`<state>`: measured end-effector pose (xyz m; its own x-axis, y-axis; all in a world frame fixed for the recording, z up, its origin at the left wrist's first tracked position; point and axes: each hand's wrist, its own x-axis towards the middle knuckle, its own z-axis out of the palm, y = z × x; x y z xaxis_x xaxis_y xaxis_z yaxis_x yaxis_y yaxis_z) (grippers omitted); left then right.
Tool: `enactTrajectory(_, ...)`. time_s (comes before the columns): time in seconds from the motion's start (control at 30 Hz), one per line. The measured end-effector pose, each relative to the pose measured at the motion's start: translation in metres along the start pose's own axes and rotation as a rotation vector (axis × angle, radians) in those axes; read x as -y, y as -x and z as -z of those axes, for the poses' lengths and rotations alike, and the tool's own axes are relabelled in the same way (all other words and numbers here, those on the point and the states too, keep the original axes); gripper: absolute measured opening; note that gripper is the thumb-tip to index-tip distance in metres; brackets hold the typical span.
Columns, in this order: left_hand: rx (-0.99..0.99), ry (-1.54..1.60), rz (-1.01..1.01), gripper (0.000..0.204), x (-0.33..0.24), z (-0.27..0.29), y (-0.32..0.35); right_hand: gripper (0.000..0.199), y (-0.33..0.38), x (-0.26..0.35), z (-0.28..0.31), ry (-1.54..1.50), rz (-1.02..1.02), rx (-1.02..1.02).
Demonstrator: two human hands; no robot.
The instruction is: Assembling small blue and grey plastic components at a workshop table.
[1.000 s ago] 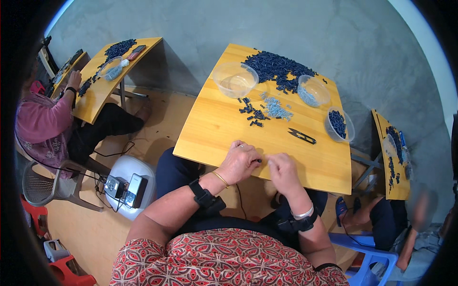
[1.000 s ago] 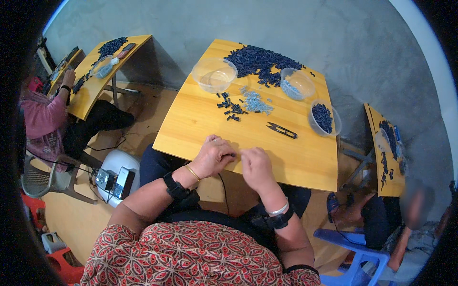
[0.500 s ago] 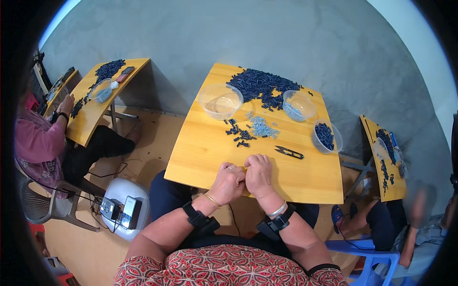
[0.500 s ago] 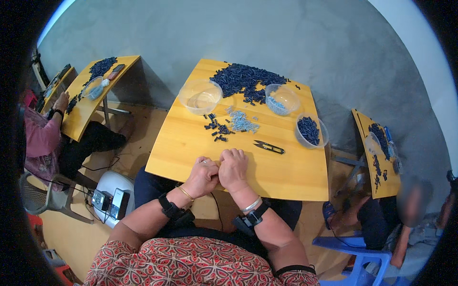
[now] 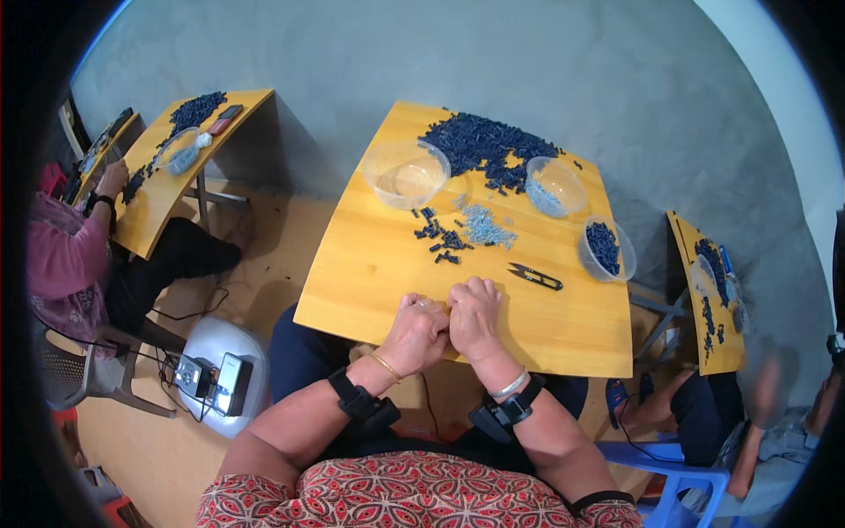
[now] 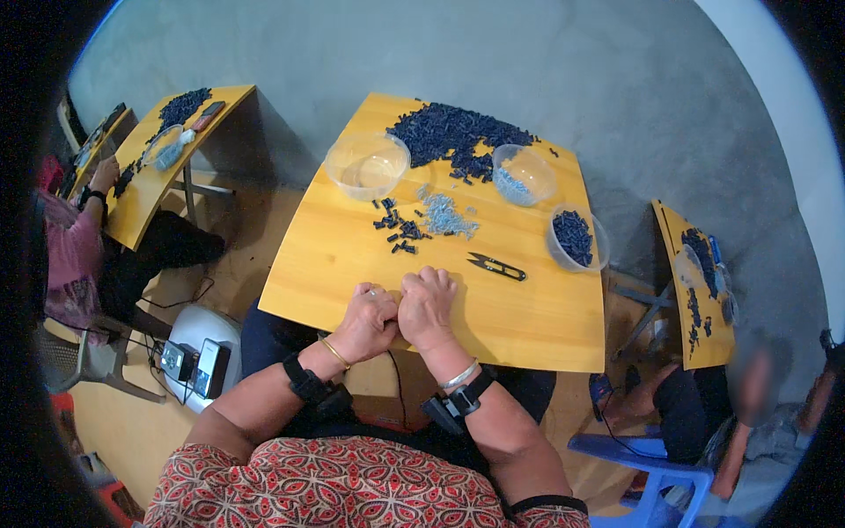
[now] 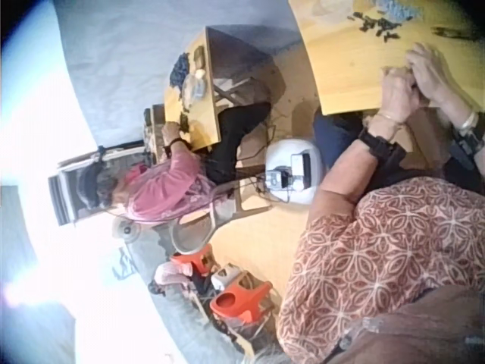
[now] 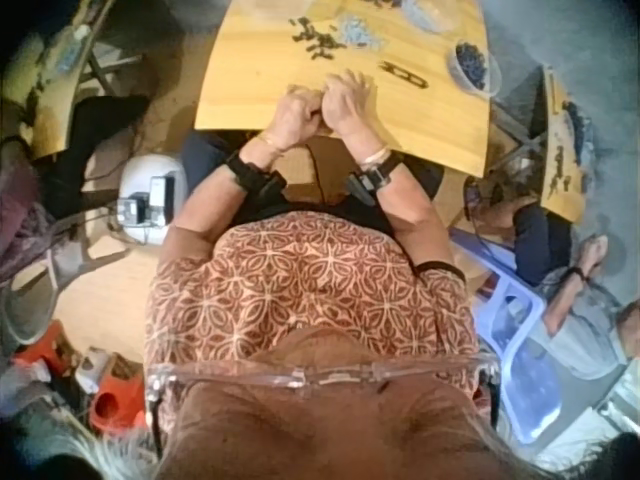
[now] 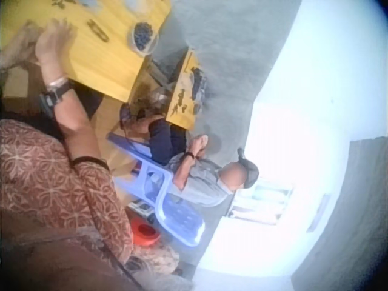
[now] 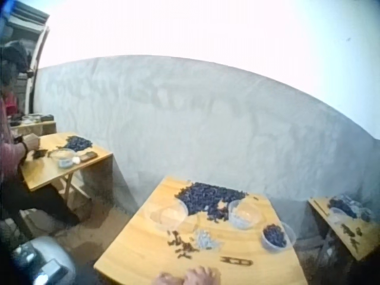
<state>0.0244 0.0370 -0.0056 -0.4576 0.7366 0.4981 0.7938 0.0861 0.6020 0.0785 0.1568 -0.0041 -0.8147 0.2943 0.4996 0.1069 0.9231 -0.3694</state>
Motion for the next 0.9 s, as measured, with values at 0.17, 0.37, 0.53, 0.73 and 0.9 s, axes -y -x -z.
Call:
enactTrajectory(0.17, 0.026, -0.068, 0.005, 0.005, -0.01, 0.006, -0.003, 0.011, 0.003, 0.003, 0.007, 0.025, -0.021, 0.036)
enactTrajectory(0.37, -0.036, -0.02, -0.003, 0.006, 0.0, 0.001, 0.003, 0.011, -0.002, 0.008, 0.006, 0.035, -0.043, 0.043)
enactTrajectory(0.53, -0.089, 0.51, 0.3, 0.005, -0.009, 0.017, -0.003, 0.011, -0.001, -0.013, 0.017, -0.671, -0.182, -0.058)
enactTrajectory(0.73, -0.258, 1.44, 0.716, 0.005, -0.021, 0.043, -0.001, 0.016, 0.01, 0.042, 0.069, -0.633, -0.062, -0.03)
enactTrajectory(0.9, -0.197, 1.598, 0.666, 0.007, -0.047, 0.046, -0.001, 0.017, 0.011, 0.053, 0.066, -0.519, 0.071, -0.114)
